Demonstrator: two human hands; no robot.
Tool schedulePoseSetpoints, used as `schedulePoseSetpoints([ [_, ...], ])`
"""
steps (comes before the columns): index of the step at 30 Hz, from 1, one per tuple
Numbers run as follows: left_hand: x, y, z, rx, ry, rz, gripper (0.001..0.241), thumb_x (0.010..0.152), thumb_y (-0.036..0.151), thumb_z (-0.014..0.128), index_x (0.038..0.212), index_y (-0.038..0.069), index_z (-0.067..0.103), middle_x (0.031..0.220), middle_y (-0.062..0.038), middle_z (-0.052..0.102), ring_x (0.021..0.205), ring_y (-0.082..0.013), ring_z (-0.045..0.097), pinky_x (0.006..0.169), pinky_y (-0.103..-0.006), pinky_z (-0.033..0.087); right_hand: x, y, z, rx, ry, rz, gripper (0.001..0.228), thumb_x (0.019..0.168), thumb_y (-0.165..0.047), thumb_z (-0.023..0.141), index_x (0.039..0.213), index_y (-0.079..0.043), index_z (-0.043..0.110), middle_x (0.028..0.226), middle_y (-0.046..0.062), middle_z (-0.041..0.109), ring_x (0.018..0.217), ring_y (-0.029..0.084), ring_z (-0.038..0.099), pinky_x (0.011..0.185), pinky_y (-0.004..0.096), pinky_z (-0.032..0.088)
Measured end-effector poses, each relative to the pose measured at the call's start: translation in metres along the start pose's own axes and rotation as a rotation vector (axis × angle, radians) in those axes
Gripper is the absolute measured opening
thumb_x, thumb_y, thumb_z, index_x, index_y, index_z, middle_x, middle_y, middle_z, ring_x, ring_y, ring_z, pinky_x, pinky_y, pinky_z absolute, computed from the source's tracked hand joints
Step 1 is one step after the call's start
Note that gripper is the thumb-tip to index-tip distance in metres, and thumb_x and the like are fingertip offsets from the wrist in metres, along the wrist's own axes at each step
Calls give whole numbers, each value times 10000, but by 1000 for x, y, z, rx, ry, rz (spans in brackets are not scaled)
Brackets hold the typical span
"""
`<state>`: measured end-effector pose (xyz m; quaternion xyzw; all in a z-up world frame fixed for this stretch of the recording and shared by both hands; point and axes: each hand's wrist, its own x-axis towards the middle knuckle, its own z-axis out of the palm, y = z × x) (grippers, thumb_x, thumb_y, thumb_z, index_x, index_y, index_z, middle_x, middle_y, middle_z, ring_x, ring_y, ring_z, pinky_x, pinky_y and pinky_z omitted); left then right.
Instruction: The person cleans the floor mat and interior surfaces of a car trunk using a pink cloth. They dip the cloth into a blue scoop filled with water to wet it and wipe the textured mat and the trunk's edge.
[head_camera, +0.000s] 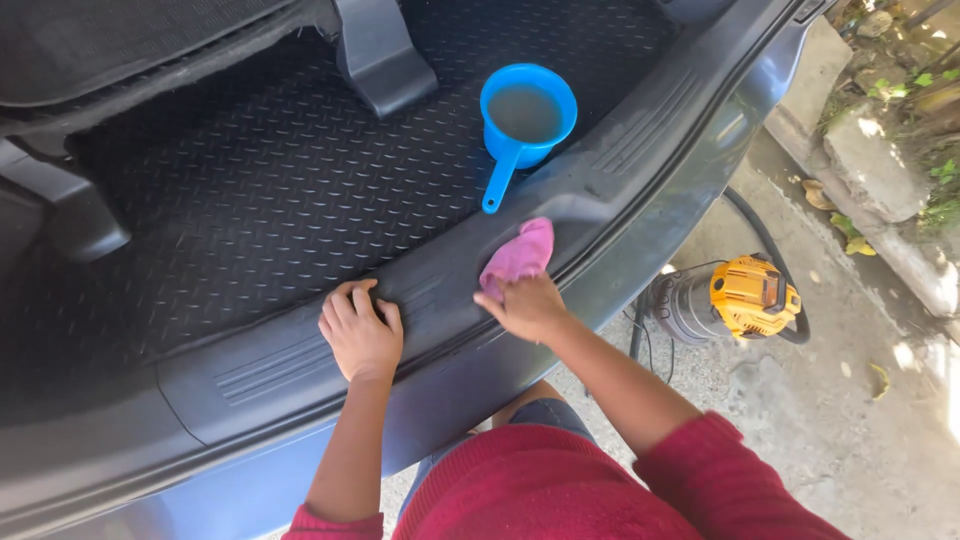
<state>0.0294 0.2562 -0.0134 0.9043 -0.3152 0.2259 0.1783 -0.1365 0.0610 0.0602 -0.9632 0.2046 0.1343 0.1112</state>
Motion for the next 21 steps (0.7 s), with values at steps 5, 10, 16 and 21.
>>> schedulePoseSetpoints([
  [5, 5, 0, -6, -18, -30, -4, 193, 937, 229, 542, 1128, 221, 526, 1147, -19, 480, 1145, -237, 520, 959, -395, 408, 28, 2, 4, -88, -7, 110, 925, 991, -757, 214, 1290, -1, 657, 1254, 317, 674, 1298, 436, 582, 1203, 541, 212],
  [10, 6, 3, -5, 1, -51, -8, 209, 933, 236, 544, 1136, 196, 514, 1143, -31, 480, 1153, -251, 511, 960, -408, 398, -8, 2, 44, 215, 355, -313, 613, 1022, -503, 548, 1151, 81, 680, 1112, 268, 715, 1177, 396, 642, 1109, 497, 411],
  [16, 8, 7, -9, 11, -28, -7, 187, 903, 238, 564, 1071, 164, 525, 1110, -47, 494, 1105, -262, 526, 942, -406, 407, 10, 14, 23, 183, 241, -207, 637, 1068, -536, 407, 1235, 13, 684, 1202, 271, 681, 1294, 446, 544, 1161, 598, 330],
  [21, 7, 5, -19, 14, -30, 2, 183, 903, 233, 566, 1073, 174, 532, 1110, -36, 494, 1079, -249, 525, 931, -402, 409, 19, -17, 13, 135, 8, 61, 879, 1027, -686, 270, 1300, 86, 590, 1344, 366, 536, 1392, 486, 406, 1201, 538, 259],
])
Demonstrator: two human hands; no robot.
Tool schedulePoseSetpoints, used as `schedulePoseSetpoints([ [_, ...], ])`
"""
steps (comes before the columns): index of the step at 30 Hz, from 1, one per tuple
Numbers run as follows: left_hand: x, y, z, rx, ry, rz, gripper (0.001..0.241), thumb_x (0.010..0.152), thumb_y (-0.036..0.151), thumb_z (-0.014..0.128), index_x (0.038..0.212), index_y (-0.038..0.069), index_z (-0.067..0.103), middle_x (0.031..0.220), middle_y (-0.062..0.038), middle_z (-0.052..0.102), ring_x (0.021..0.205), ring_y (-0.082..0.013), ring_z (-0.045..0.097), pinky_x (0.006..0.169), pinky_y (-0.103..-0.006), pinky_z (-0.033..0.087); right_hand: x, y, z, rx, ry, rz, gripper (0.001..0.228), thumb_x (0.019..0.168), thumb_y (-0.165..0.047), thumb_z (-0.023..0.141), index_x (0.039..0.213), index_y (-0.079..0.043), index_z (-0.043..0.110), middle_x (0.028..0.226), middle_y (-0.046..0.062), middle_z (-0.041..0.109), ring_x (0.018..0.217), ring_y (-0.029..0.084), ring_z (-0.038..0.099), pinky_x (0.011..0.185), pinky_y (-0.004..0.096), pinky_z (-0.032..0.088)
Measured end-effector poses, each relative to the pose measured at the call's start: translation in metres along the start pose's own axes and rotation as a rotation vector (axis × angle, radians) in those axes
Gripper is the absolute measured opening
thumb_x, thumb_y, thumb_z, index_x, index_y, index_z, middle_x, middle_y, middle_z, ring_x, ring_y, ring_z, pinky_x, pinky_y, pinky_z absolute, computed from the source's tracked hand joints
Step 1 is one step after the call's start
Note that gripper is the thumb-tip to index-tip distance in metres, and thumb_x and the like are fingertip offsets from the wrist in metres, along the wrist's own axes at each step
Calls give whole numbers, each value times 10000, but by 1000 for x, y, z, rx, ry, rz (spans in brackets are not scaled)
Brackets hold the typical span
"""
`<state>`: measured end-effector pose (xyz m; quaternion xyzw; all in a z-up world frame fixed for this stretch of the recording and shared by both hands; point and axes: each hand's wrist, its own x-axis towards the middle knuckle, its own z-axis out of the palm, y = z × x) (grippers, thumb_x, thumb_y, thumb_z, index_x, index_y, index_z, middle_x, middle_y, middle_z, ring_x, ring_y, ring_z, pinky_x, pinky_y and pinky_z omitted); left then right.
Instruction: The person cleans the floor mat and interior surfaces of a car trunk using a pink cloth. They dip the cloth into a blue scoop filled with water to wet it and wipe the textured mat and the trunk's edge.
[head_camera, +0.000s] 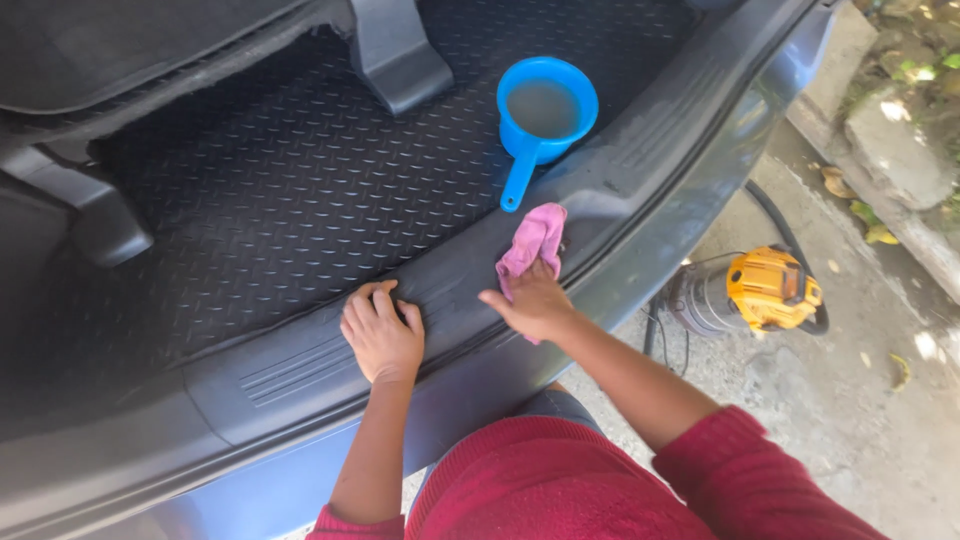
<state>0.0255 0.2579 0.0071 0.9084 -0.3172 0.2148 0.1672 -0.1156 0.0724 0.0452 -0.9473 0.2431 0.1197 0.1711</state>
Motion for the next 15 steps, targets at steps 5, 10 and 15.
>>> schedulePoseSetpoints([
  [5, -5, -5, 10, -48, 13, 25, 242, 905, 201, 567, 1147, 192, 559, 1153, -29, 499, 1138, -245, 533, 963, -399, 417, -21, -22, -1, 124, -104, 134, 1039, 996, -748, 239, 1509, 153, 310, 1556, 407, 295, 1515, 527, 162, 1254, 555, 95],
  [10, -3, -5, 10, -30, 14, 17, 246, 899, 194, 578, 1145, 208, 572, 1170, -13, 509, 1140, -218, 534, 971, -396, 416, -45, 19, 42, 208, 180, -305, 762, 1082, -503, 428, 1476, 149, 398, 1492, 380, 428, 1459, 489, 336, 1199, 529, 287],
  [15, -5, -6, 12, -14, 15, 31, 239, 912, 196, 573, 1150, 204, 563, 1170, -10, 503, 1145, -219, 534, 975, -391, 420, 1, 22, 40, -12, 191, -179, 910, 1023, -663, 384, 1364, 176, 479, 1376, 400, 511, 1405, 513, 393, 1191, 563, 274],
])
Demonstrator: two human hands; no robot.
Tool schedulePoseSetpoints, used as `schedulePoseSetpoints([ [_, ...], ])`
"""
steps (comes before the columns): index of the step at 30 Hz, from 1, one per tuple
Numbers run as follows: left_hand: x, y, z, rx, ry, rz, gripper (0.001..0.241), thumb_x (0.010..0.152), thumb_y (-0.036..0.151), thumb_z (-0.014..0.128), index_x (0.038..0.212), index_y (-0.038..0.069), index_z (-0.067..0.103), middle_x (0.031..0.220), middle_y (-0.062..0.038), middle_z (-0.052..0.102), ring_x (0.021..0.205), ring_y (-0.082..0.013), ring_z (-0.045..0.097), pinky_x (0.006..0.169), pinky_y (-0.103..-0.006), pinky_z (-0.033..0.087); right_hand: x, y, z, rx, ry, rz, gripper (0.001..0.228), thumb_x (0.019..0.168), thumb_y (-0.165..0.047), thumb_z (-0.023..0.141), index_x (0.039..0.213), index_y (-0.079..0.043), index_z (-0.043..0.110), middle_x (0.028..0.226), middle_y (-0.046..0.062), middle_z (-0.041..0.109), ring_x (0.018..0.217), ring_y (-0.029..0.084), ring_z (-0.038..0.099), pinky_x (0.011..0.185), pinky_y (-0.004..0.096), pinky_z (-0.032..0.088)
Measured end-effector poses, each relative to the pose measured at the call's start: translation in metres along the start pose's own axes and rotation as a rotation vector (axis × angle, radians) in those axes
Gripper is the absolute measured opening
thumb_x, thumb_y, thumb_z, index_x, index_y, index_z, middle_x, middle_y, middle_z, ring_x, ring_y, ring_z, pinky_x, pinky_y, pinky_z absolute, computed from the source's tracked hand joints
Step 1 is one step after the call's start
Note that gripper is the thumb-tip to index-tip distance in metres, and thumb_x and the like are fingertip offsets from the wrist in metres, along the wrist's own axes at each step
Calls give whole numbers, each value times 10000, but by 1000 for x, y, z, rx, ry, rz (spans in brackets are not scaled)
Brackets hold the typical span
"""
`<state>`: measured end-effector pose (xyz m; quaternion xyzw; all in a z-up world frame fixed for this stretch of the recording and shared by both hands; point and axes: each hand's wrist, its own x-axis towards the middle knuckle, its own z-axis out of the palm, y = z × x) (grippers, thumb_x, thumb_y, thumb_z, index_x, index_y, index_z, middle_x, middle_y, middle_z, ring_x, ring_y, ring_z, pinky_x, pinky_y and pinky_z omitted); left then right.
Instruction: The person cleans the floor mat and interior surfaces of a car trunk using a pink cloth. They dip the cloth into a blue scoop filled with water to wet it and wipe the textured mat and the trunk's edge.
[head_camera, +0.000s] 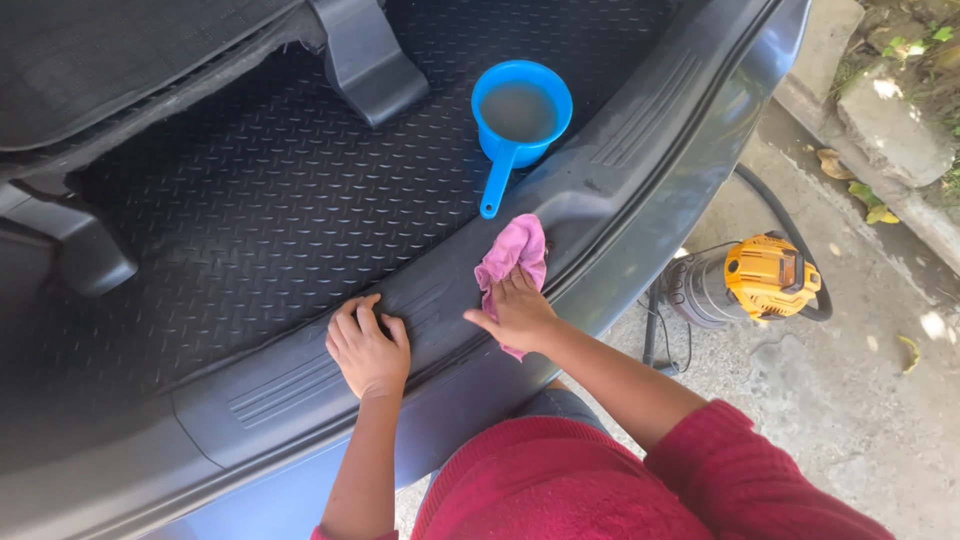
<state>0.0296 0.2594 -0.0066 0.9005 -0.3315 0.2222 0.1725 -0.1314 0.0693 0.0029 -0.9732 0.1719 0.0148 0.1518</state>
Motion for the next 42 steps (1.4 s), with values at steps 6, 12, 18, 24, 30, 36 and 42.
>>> schedulePoseSetpoints([
  [6, -2, 0, 1, 2, 28, 13, 241, 913, 183, 582, 1154, 197, 580, 1179, -14, 514, 1149, -216, 545, 979, -392, 428, -14, 23, 17, -93, -26, -38, 995, 959, -758, 368, 1452, 103, 442, 1451, 347, 471, 1456, 485, 332, 1223, 541, 191],
  [12, -4, -3, -1, -28, 16, 15, 245, 933, 180, 574, 1176, 211, 585, 1181, -4, 519, 1146, -207, 549, 984, -388, 433, -56, 82, -3, -26, 222, -413, 588, 1063, -535, 415, 1427, -97, 560, 1517, 174, 510, 1462, 361, 403, 1175, 479, 327],
  [18, -1, -1, -2, -34, 26, 3, 252, 916, 181, 583, 1166, 212, 604, 1174, -8, 539, 1140, -210, 562, 980, -384, 448, -60, 170, 15, 11, 377, -148, 423, 1060, -264, 444, 1430, -101, 569, 1509, 147, 525, 1433, 343, 453, 1197, 482, 345],
  [24, 0, 0, 2, 0, 33, -7, 268, 893, 179, 587, 1157, 227, 606, 1164, 1, 543, 1125, -202, 562, 972, -383, 448, -11, 190, 30, -117, 419, 210, 379, 1031, -233, 533, 1371, -123, 659, 1416, 68, 643, 1509, 252, 393, 1244, 459, 269],
  [30, -1, 1, 4, 23, 31, -8, 265, 892, 174, 589, 1153, 223, 593, 1161, -3, 538, 1123, -211, 562, 958, -391, 447, 5, 181, 18, 319, 332, 79, 334, 876, -136, 588, 1164, -199, 745, 1327, -8, 706, 1411, 222, 512, 1213, 470, 317],
  [36, 1, -1, -2, 6, 2, 8, 250, 921, 167, 565, 1163, 223, 594, 1182, 5, 540, 1133, -206, 564, 963, -385, 450, -3, 200, -3, 377, 226, -53, 141, 865, -140, 641, 954, -154, 750, 1355, 39, 685, 1411, 253, 510, 1207, 484, 337],
  [42, 2, 0, 5, 27, 24, 5, 287, 886, 162, 584, 1163, 238, 601, 1166, 4, 538, 1118, -216, 567, 934, -392, 455, 1, 181, 25, -159, 343, 68, 384, 893, -204, 558, 1256, -130, 658, 1466, 77, 576, 1393, 236, 487, 1188, 460, 314],
])
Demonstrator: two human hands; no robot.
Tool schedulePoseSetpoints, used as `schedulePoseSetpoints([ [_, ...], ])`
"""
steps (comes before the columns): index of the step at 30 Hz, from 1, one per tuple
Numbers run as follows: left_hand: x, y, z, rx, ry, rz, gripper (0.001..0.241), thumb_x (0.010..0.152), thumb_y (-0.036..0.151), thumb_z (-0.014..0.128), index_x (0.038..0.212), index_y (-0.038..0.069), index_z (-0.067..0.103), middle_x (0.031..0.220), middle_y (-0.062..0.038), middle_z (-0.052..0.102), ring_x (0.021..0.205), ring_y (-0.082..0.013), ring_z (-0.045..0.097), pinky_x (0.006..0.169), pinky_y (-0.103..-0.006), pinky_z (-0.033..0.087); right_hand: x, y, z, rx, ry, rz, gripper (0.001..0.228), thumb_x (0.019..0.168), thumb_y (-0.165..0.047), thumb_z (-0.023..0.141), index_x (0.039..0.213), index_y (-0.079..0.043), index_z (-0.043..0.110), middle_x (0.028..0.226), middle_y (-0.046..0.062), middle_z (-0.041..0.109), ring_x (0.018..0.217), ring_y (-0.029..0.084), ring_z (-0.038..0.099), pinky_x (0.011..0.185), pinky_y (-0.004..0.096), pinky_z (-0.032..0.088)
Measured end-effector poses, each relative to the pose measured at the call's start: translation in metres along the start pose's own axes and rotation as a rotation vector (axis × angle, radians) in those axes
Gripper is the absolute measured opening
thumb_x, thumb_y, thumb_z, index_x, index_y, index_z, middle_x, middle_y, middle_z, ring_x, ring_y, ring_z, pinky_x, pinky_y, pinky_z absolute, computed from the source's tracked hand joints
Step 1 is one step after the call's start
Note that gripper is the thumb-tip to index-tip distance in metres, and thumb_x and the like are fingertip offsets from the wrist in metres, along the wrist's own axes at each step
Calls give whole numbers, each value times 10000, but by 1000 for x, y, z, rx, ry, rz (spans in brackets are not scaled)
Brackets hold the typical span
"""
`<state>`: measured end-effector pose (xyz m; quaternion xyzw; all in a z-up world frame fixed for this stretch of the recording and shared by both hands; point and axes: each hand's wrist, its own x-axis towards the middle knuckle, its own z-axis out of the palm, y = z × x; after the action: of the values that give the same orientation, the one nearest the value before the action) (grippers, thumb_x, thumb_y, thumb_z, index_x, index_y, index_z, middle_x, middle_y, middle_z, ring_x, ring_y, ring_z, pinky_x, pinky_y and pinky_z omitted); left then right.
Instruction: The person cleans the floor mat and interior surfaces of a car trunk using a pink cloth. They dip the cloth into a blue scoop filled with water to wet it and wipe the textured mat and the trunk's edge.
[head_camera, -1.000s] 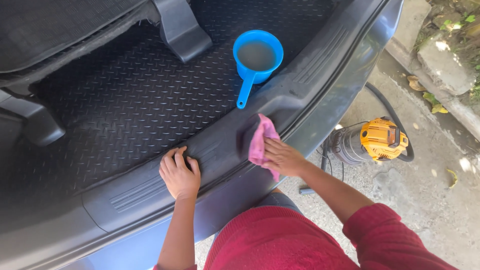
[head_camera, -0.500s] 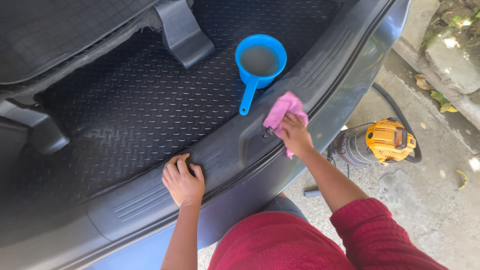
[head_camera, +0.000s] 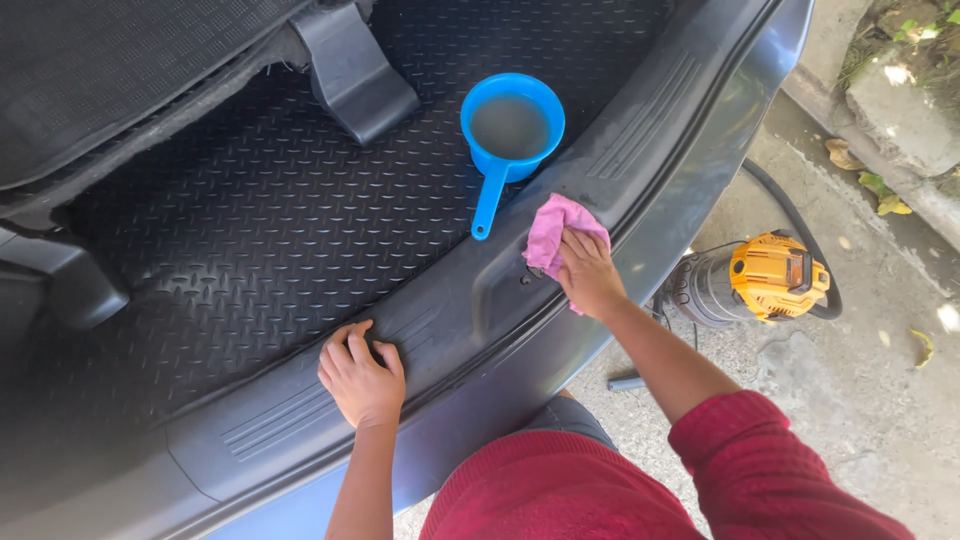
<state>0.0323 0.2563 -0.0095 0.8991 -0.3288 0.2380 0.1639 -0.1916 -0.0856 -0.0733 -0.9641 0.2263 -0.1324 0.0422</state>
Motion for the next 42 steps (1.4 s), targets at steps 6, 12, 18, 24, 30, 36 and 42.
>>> schedulePoseSetpoints([
  [6, -1, 1, -1, 12, 7, 15, 308, 871, 157, 596, 1170, 232, 598, 1166, -1, 536, 1113, -227, 569, 925, -398, 454, -3, 5, -11, 308, -12, -53, 194, 882, -229, 569, 1037, -216, 685, 1182, -1, 617, 1200, 249, 555, 1070, 471, 369],
  [12, 11, 11, -23, -44, -4, -7, 279, 889, 125, 607, 1157, 190, 649, 1172, -30, 592, 1080, -273, 600, 899, -433, 470, -4, 33, -32, -137, -160, -109, 417, 992, -473, 340, 1319, -310, 542, 1490, 83, 399, 1438, 281, 302, 1148, 522, 226],
  [18, 16, 18, -29, -63, -23, -51, 267, 915, 99, 600, 1162, 158, 681, 1189, -56, 632, 1046, -310, 620, 875, -462, 488, 31, 32, -31, -209, -234, 76, 549, 1043, -449, 265, 1493, -223, 484, 1620, 203, 290, 1573, 384, 101, 1263, 601, 34],
  [24, 20, 22, -27, -38, 5, -41, 270, 909, 93, 605, 1157, 159, 685, 1187, -48, 629, 1031, -308, 624, 863, -458, 482, 72, 6, -18, -51, -50, 281, 581, 1060, -441, 286, 1550, -146, 389, 1609, 163, 321, 1540, 403, 164, 1233, 639, 28],
  [30, 16, 21, -25, -29, 12, -33, 265, 928, 100, 606, 1170, 164, 692, 1193, -48, 628, 1022, -309, 619, 861, -457, 482, 79, -27, -8, -46, -302, -227, 576, 964, -267, 462, 1511, -90, 441, 1559, 59, 413, 1484, 329, 242, 1239, 516, 96],
  [36, 13, 17, -23, -50, 0, -45, 271, 940, 101, 613, 1195, 159, 686, 1212, -62, 631, 1049, -305, 622, 847, -456, 488, 94, 19, -2, -48, -60, -380, 556, 1106, -482, 225, 1572, -247, 416, 1636, 18, 359, 1548, 252, 198, 1288, 466, 10],
  [42, 14, 17, -22, -42, -8, -54, 273, 931, 114, 612, 1192, 158, 681, 1196, -67, 629, 1041, -306, 619, 852, -450, 494, 97, -36, -6, -24, -63, 242, 519, 1073, -404, 288, 1473, -130, 472, 1471, 144, 449, 1393, 392, 347, 1247, 558, 122],
])
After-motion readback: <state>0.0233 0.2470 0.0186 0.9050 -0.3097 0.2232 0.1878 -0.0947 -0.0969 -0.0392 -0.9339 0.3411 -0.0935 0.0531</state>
